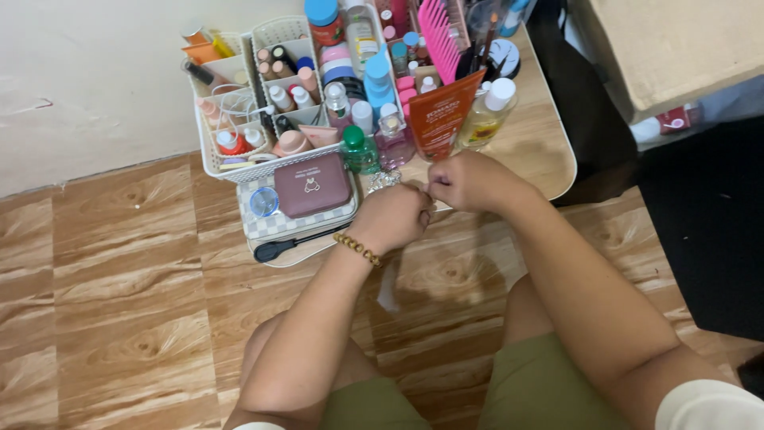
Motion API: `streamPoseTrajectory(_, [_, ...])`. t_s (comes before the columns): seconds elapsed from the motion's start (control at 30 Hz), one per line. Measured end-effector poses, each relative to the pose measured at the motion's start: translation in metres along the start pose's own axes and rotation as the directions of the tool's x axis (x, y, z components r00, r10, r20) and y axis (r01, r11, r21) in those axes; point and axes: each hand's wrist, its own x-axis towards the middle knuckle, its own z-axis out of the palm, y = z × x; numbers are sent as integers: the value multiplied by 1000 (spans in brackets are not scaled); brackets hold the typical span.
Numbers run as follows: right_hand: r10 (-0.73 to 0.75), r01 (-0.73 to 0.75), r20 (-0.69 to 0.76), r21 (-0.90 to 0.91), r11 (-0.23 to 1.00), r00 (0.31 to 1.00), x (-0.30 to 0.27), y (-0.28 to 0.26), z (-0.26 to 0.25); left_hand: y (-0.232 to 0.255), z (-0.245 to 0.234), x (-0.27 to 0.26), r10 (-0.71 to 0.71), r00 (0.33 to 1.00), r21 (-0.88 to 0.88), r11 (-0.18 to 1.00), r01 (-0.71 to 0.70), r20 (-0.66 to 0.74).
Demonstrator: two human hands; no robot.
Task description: Organizing various skincare and makeup products into a plastic storage container.
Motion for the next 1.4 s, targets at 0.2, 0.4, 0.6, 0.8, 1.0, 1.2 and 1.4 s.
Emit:
streamPoseTrajectory(0.2, [431,-368,133,-340,866,892,-12,25,-24,12,-8,0,72,993,-128,988,-83,-93])
streamPoseTrajectory(0.4, [416,-402,-5,-267,876,910,-20,60,-12,11,21,21,214,971,-104,969,-225,-111])
streamPoseTrajectory(0.6, [342,-349,-73,-240,906,937,-26,63,-7,23,21,34,137,988,-120,982,-146,-76])
streamPoseTrajectory(0.8, [288,-301,-92,-194,934,953,-25,62,-11,8,27,47,40,961,-223,969,-104,-274])
streamPoseTrajectory(1.0, [321,-332,-87,-178,926,943,-21,58,-15,8,31,56,-103,952,-317,948,6,-288])
streamPoseTrajectory(1.2, [627,-643,-206,-18,765,752,-19,63,-40,7,41,58,-226,902,-236,961,145,-368])
streamPoseTrajectory(1.4, [238,-23,-537,376,926,810,-7,110,1,39,-5,44,271,392,260,962,-82,-879])
